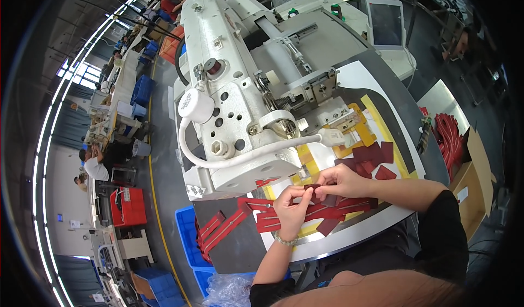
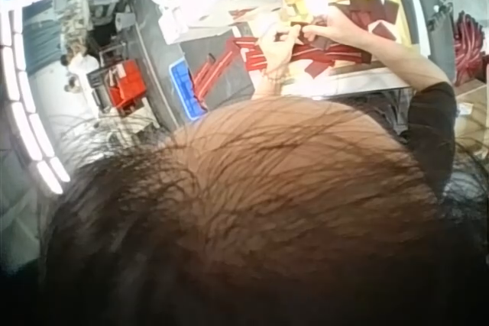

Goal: Sewing together red leather straps using an industrial sewing machine.

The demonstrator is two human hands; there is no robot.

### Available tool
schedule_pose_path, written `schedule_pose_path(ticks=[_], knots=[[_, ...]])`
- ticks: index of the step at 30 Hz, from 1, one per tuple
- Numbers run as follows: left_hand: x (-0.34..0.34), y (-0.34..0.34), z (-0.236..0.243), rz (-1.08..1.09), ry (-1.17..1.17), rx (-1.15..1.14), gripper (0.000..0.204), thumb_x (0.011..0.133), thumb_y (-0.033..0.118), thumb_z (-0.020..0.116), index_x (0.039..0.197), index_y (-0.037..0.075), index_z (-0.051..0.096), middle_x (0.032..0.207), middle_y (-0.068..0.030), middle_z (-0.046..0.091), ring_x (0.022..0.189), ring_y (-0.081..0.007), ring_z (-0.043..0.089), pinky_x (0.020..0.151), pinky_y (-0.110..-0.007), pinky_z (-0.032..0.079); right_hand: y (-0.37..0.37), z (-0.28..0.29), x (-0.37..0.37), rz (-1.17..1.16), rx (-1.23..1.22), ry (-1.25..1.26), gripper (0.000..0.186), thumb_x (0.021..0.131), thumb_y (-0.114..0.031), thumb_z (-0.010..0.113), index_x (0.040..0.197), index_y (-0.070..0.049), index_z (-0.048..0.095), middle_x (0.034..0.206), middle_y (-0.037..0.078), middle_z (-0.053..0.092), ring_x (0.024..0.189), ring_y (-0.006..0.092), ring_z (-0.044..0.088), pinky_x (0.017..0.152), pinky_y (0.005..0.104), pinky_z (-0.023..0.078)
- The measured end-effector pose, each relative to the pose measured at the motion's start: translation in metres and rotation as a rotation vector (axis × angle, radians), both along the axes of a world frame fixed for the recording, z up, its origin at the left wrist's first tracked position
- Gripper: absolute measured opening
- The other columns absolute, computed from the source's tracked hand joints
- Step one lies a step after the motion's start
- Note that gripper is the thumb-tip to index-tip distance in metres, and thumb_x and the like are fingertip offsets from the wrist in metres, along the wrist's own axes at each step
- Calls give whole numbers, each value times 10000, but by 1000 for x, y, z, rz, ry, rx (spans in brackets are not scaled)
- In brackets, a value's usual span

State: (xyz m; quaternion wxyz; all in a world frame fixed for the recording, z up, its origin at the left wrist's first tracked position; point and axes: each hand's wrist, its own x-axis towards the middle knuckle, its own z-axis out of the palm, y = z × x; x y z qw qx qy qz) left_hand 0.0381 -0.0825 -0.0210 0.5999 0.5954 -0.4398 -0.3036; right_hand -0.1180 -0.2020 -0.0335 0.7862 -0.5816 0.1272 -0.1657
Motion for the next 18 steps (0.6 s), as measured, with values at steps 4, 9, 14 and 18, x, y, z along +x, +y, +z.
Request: schedule_pose_path(ticks=[4, 9, 14, 18], knots=[[2, 1, 0, -12, -35, -3, 98, 810, -58, 708, 822, -13, 622, 822, -75, 653, 739, -103, 604, 668, -219, 484, 0, 0, 1, 10, -7, -8, 132, 918, -94, 637, 911, 32, 601, 828, 83, 691, 769, 110, 673, 707, 232, 542], [9, -3, 8, -20, -178, 148, 107, 883, 33, 659, 818, 0, 581, 769, -28, 611, 679, -76, 550, 620, -213, 453, -2, 4, -1, 8, 14, 19, 127, 924, -92, 625, 904, 32, 605, 821, 78, 686, 754, 108, 671, 698, 232, 542], [11, -3, 11, -234, -305, 233, 219, 953, 166, 567, 821, -8, 550, 710, -109, 577, 606, -166, 536, 557, -295, 425, -2, 4, 0, 11, 5, 15, 122, 926, -87, 620, 902, 32, 606, 818, 78, 684, 743, 106, 670, 693, 231, 543], [8, -2, 12, -218, -254, 259, 212, 946, 146, 571, 808, -12, 545, 695, -117, 571, 589, -187, 534, 554, -302, 426, -3, 6, 0, 5, -5, 20, 120, 925, -84, 620, 901, 32, 605, 814, 76, 683, 742, 107, 670, 691, 235, 544]])
